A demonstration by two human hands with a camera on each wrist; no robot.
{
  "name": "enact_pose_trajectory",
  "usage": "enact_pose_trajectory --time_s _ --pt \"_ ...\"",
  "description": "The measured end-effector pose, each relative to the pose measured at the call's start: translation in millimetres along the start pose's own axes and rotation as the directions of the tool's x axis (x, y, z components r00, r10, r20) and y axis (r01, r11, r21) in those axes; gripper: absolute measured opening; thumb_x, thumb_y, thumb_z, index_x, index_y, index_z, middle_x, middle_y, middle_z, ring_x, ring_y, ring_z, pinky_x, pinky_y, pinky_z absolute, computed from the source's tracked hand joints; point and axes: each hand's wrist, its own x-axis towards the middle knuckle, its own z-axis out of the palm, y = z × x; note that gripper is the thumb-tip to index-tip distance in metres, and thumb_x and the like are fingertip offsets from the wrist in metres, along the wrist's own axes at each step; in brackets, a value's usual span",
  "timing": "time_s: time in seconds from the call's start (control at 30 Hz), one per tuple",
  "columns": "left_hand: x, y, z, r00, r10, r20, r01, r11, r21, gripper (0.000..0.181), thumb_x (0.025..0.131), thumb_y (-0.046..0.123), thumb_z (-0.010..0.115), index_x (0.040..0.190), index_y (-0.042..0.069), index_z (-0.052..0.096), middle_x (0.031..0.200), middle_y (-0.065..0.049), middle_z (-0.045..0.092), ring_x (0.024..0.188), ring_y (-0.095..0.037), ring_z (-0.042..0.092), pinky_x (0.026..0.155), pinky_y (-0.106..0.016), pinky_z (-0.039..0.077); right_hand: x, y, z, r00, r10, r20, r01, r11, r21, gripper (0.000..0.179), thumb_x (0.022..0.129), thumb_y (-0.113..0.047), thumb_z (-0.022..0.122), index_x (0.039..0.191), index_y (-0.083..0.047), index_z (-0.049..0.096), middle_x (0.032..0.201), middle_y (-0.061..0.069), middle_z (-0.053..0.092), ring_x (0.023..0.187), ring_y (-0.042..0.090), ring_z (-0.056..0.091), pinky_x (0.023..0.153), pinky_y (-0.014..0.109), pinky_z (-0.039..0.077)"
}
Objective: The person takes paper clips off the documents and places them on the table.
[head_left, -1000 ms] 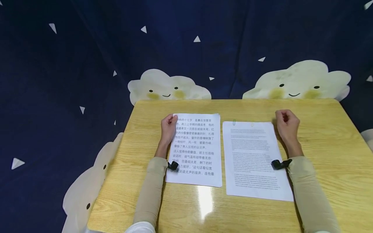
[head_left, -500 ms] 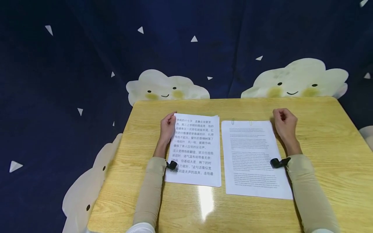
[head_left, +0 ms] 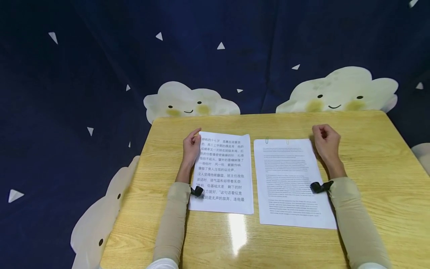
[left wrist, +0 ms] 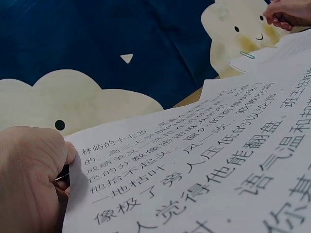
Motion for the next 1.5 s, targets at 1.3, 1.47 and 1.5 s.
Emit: enact_pose_trajectory --time_s 1.3,1.47,1.5 --pt "-37.8 85.3 71.4 0.981 0.164 0.107 -0.174 0.98 0.094 0.017 0.104 0.01 0.064 0.114 -0.001 0.072 0.108 -0.019 0.072 0.098 -0.025 0.064 0.079 -0.024 0.046 -10.8 -138.5 2.4 0.944 -0.33 -0.002 0.311 0.888 0.339 0.007 0.091 0.011 0.066 0.089 0.017 0.063 0.079 0.006 0.06 0.069 0.004 0.048 0.064 0.021 0.037" --pt "-49.1 80.5 96.5 0.967 0.122 0.223 -0.16 0.973 0.166 0.023 0.105 0.01 0.062 0.123 -0.001 0.07 0.116 -0.017 0.073 0.105 -0.026 0.066 0.083 -0.027 0.049 -11.6 -136.7 2.7 0.957 -0.289 -0.018 0.275 0.89 0.364 0.01 0.091 0.011 0.066 0.094 0.019 0.061 0.077 0.004 0.059 0.066 0.005 0.048 0.063 0.016 0.037" --pt "-51.2 79.9 101.2 0.963 0.11 0.245 -0.158 0.97 0.184 0.025 0.105 0.01 0.061 0.126 -0.002 0.069 0.118 -0.017 0.072 0.107 -0.027 0.066 0.084 -0.028 0.049 -11.8 -135.6 2.7 0.961 -0.278 -0.019 0.265 0.892 0.365 0.01 0.091 0.011 0.065 0.093 0.019 0.061 0.076 0.003 0.059 0.066 0.005 0.048 0.062 0.016 0.036"
